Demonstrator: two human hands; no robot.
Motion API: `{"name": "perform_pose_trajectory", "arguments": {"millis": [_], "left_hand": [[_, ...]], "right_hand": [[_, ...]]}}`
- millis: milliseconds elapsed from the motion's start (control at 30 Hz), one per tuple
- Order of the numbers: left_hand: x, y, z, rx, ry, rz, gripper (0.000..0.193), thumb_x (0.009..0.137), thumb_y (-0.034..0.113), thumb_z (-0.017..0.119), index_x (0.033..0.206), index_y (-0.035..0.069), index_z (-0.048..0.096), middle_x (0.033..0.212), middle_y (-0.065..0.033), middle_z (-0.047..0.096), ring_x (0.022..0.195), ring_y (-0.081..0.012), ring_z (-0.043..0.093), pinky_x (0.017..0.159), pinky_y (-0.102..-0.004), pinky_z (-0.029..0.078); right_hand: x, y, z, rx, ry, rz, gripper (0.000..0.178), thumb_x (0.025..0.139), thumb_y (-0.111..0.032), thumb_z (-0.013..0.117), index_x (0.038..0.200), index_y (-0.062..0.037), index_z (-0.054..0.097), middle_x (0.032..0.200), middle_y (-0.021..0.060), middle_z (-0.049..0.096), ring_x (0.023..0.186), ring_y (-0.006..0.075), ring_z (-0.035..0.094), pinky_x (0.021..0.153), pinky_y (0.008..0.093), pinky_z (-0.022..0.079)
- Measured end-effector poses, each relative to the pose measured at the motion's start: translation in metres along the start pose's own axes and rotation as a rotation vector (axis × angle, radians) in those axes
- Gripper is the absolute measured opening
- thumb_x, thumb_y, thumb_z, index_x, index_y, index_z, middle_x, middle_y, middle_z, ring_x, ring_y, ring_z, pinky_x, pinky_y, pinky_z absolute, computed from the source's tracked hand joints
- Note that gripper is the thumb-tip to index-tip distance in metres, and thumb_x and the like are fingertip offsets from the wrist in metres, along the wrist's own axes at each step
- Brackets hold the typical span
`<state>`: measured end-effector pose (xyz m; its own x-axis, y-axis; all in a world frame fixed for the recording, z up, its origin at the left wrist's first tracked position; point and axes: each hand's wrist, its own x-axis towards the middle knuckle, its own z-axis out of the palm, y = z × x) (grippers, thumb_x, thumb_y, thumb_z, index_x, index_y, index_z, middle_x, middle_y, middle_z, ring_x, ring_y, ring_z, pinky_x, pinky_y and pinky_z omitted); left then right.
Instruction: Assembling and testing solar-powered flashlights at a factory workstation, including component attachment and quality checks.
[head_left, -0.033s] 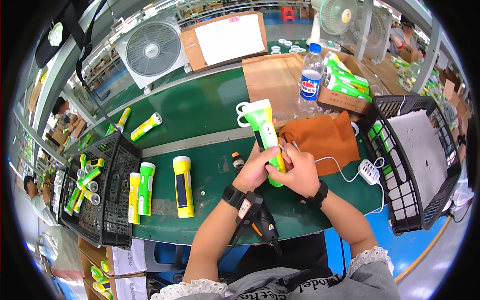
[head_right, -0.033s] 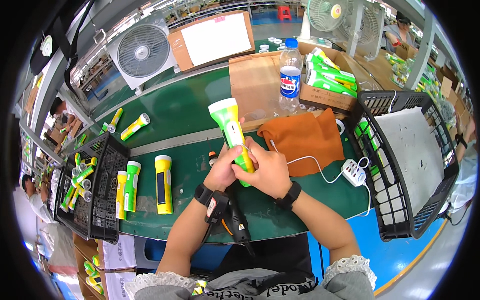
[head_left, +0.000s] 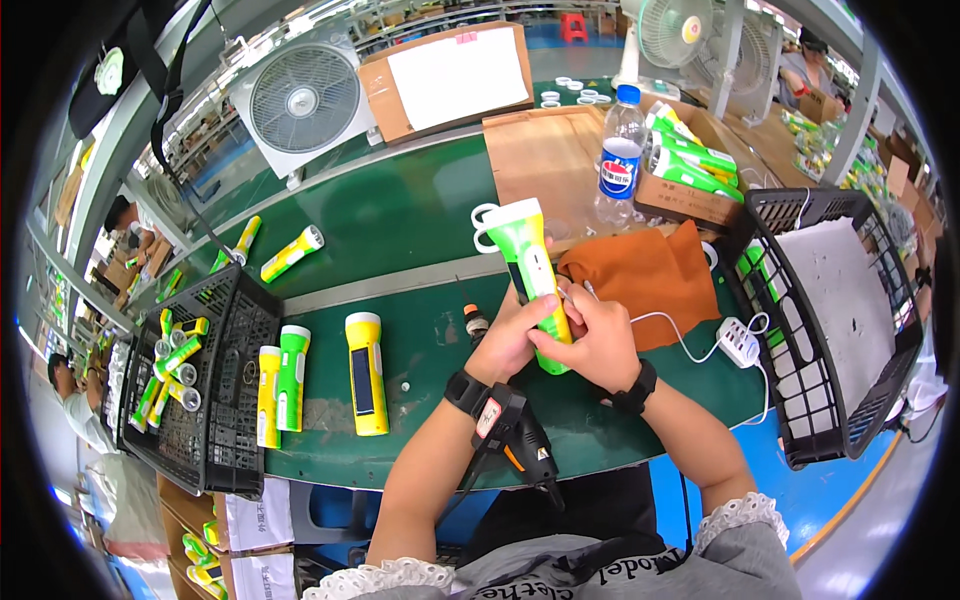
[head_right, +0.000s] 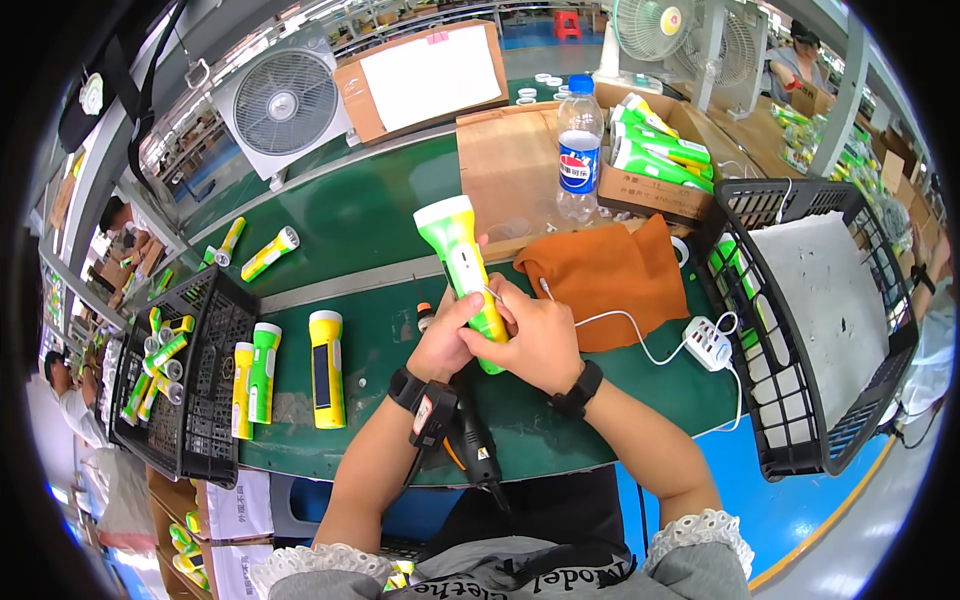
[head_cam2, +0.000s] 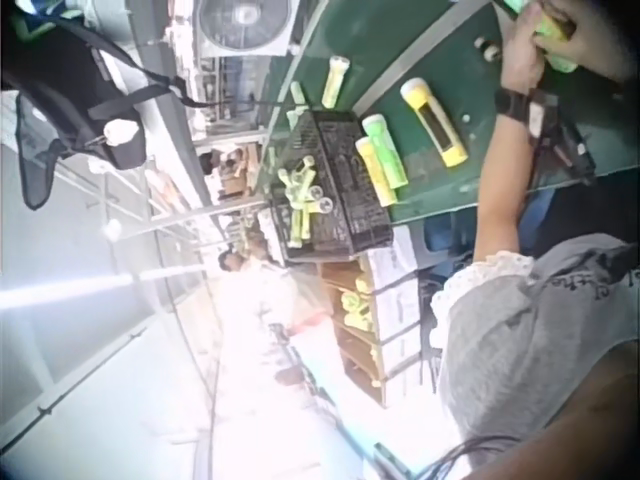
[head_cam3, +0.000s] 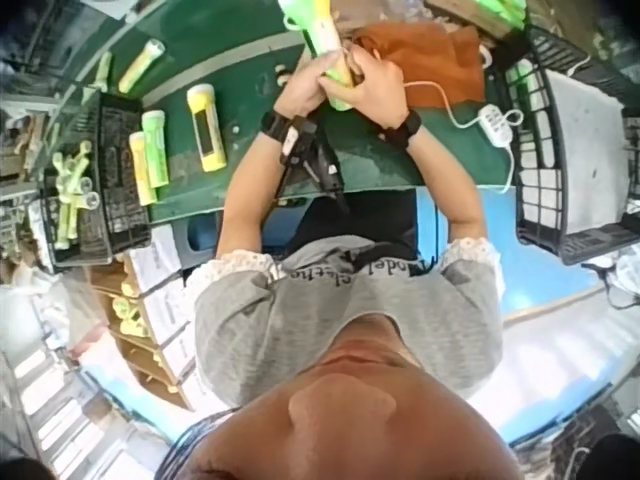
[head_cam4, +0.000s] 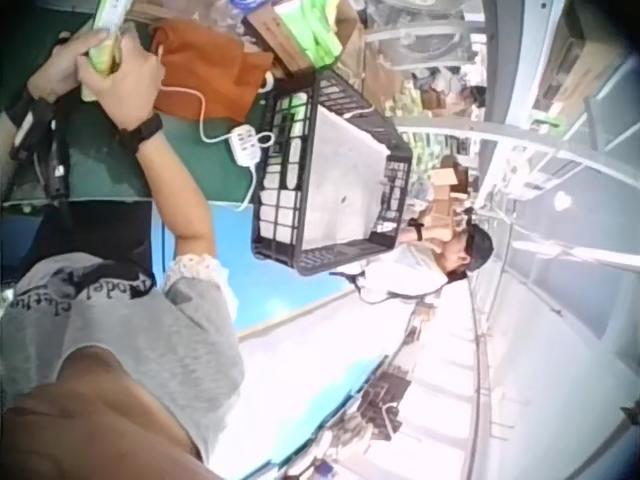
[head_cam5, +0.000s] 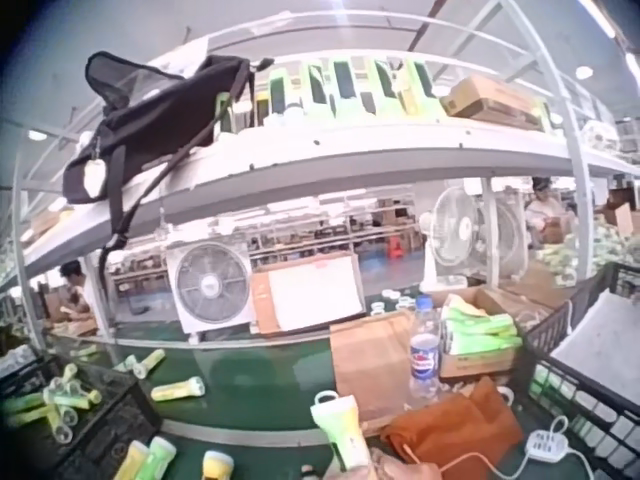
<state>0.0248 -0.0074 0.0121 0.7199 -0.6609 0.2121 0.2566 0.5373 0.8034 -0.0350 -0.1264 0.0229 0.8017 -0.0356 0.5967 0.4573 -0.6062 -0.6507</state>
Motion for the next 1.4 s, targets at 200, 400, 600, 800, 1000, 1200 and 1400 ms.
{"name": "perform_pose_trajectory", "arguments": {"millis": [200, 400, 600, 800, 1000, 1200, 1400], "left_hand": [[0.005, -0.012, -0.009, -0.097, -0.058, 0.094, 0.085, 0.072, 0.021, 0.069, 0.138, 0.016, 0.015, 0.089, -0.0042, 0.046, 0.084, -0.0161, 0.053, 0.079, -0.0324, 0.045], [0.004, -0.009, -0.01, -0.138, -0.148, 0.117, 0.086, 0.074, 0.039, 0.069, 0.137, 0.015, 0.016, 0.089, -0.0022, 0.044, 0.084, -0.0152, 0.053, 0.078, -0.0317, 0.046], [0.001, -0.008, -0.004, -0.104, -0.123, 0.063, 0.094, 0.064, 0.069, 0.054, 0.135, 0.017, 0.021, 0.08, 0.0019, 0.04, 0.073, -0.0139, 0.046, 0.087, -0.0417, 0.042], [0.005, -0.011, -0.008, -0.248, -0.109, 0.081, 0.088, 0.069, 0.071, 0.044, 0.132, 0.013, 0.027, 0.079, 0.0013, 0.039, 0.072, -0.0152, 0.046, 0.071, -0.0354, 0.047], [0.003, -0.007, -0.002, -0.241, -0.131, 0.058, 0.082, 0.074, 0.068, 0.044, 0.132, 0.012, 0.027, 0.077, 0.0007, 0.039, 0.07, -0.0139, 0.044, 0.089, -0.0381, 0.04], [0.002, -0.003, 0.0, -0.255, -0.117, 0.026, 0.075, 0.08, 0.061, 0.044, 0.132, 0.01, 0.027, 0.075, 0.0009, 0.038, 0.065, -0.0119, 0.039, 0.095, -0.0384, 0.036], [0.002, -0.009, -0.008, -0.005, -0.041, 0.165, 0.072, 0.08, 0.052, 0.054, 0.132, 0.013, 0.023, 0.078, 0.0004, 0.042, 0.07, -0.0116, 0.048, 0.1, -0.0411, 0.033]], "right_hand": [[0.001, 0.001, 0.003, 0.125, -0.032, -0.023, 0.042, 0.068, -0.02, 0.072, 0.099, 0.0003, 0.054, 0.053, 0.0045, 0.035, 0.044, 0.014, 0.04, 0.044, 0.0264, 0.033], [0.001, -0.005, 0.001, 0.132, -0.059, -0.015, 0.033, 0.074, -0.025, 0.068, 0.091, -0.0026, 0.051, 0.057, 0.0086, 0.047, 0.048, 0.0206, 0.05, 0.047, 0.0279, 0.038], [-0.003, 0.003, -0.004, 0.24, -0.169, -0.034, 0.027, 0.075, -0.021, 0.066, 0.086, -0.0024, 0.051, 0.053, 0.0043, 0.039, 0.044, 0.0176, 0.042, 0.048, 0.0276, 0.036], [0.001, 0.002, -0.011, 0.351, -0.1, -0.026, 0.026, 0.074, -0.01, 0.062, 0.068, -0.0044, 0.038, 0.056, 0.0019, 0.032, 0.047, 0.0118, 0.03, 0.044, 0.0242, 0.028], [-0.001, 0.004, -0.008, 0.241, -0.152, -0.081, 0.024, 0.072, -0.011, 0.066, 0.068, -0.0044, 0.043, 0.054, 0.0013, 0.036, 0.045, 0.0107, 0.033, 0.042, 0.024, 0.027], [0.0, 0.0, -0.009, 0.211, -0.173, -0.088, 0.025, 0.07, -0.012, 0.069, 0.065, -0.004, 0.045, 0.053, 0.0018, 0.041, 0.043, 0.01, 0.037, 0.041, 0.0242, 0.028], [0.002, -0.001, -0.008, 0.114, -0.134, -0.078, 0.024, 0.067, -0.016, 0.072, 0.07, -0.0025, 0.052, 0.052, 0.0029, 0.039, 0.043, 0.0111, 0.036, 0.042, 0.0247, 0.03]]}}
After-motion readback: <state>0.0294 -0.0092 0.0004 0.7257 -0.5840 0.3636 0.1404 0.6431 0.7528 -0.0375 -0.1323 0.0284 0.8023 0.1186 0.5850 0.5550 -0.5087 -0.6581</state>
